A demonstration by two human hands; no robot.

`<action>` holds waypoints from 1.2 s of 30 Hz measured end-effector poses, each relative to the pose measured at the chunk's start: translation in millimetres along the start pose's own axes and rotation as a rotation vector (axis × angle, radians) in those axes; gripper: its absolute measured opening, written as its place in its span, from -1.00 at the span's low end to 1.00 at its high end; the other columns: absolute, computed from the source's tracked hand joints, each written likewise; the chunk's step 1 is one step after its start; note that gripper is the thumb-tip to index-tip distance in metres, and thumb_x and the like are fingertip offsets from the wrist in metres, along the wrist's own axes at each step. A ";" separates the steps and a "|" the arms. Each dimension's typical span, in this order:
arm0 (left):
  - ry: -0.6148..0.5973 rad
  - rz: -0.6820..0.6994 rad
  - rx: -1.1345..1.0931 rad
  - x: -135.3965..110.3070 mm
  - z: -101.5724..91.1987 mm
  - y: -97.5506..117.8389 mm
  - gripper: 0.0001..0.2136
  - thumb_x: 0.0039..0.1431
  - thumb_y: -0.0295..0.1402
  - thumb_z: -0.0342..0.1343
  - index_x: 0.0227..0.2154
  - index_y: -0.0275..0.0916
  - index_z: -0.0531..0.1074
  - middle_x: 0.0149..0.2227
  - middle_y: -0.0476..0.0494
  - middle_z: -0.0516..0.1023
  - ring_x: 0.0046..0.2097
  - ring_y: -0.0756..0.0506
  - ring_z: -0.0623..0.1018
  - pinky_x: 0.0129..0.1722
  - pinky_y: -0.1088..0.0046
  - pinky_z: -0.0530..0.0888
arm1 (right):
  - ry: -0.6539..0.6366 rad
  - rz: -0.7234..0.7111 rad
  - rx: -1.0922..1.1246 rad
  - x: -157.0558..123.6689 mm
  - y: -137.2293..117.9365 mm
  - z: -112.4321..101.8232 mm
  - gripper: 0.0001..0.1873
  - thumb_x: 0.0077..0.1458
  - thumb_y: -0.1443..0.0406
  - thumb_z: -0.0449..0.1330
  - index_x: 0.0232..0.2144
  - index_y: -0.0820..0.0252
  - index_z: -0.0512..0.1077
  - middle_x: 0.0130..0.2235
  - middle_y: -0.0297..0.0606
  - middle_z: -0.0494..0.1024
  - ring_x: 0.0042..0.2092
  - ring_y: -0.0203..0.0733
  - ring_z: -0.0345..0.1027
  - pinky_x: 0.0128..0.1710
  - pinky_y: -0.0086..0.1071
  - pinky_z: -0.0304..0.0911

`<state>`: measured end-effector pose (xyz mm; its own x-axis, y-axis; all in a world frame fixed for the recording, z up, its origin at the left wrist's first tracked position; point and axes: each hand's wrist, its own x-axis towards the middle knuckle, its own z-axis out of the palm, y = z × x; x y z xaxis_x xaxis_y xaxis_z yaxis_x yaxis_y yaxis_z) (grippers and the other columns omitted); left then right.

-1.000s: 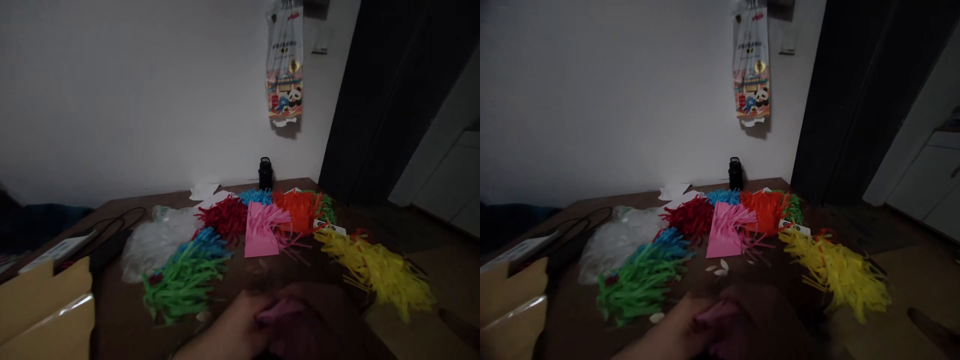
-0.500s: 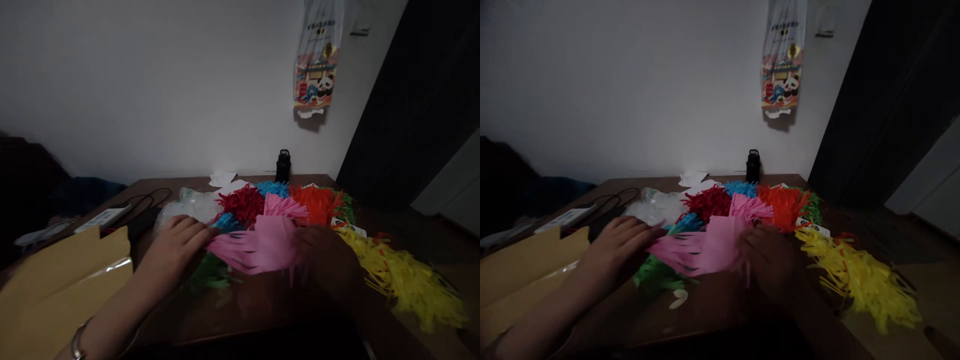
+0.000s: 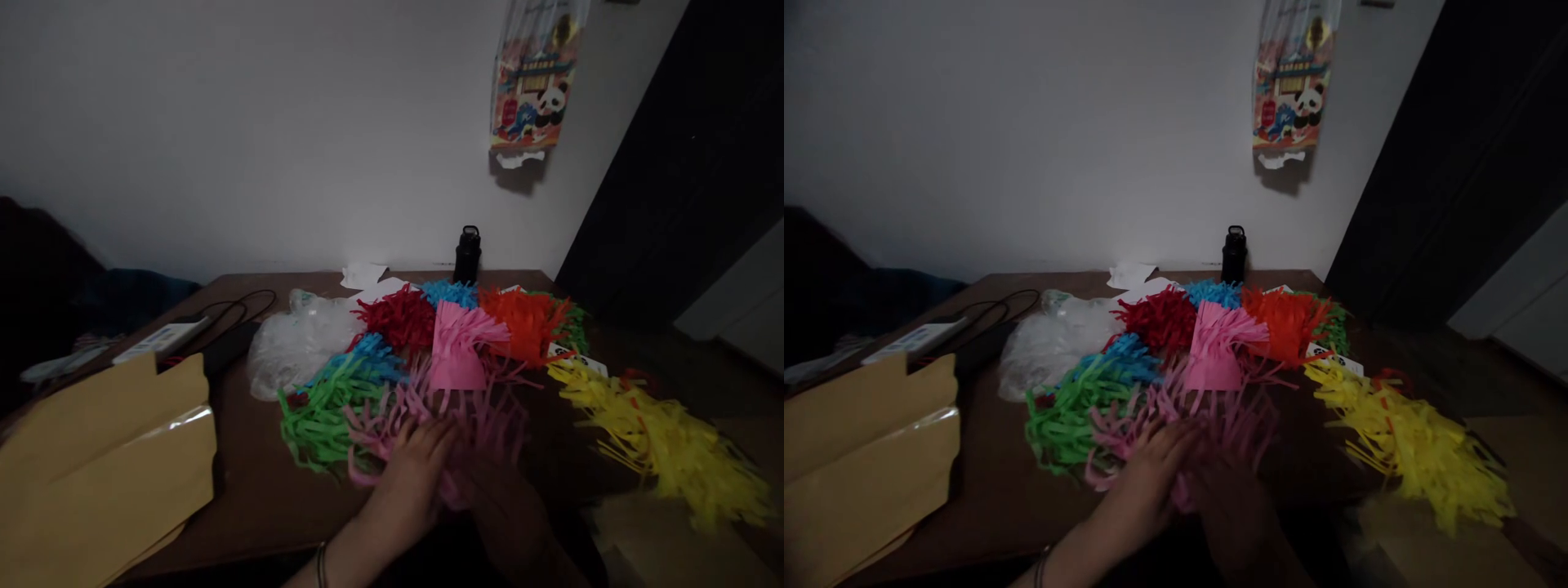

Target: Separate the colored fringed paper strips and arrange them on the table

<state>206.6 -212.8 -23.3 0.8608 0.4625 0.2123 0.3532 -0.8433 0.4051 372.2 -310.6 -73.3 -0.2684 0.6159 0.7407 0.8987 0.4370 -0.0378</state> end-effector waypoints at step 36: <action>-0.077 0.128 0.279 -45.1 -50.3 -12.6 -0.45 0.13 -0.56 0.01 0.20 -0.10 0.23 0.18 -0.23 0.37 0.17 -0.29 0.34 0.17 0.00 0.26 | -0.520 0.013 -0.444 11.4 66.2 -10.5 -0.55 0.14 0.47 0.07 0.08 0.17 0.39 -0.01 -0.02 0.52 -0.08 0.08 0.39 -0.06 0.05 0.18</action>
<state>144.9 -209.3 6.8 0.9263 0.3343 0.1740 0.3176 -0.9410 0.1173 432.3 -281.5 -60.4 -0.2887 0.9025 0.3197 0.9303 0.1856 0.3162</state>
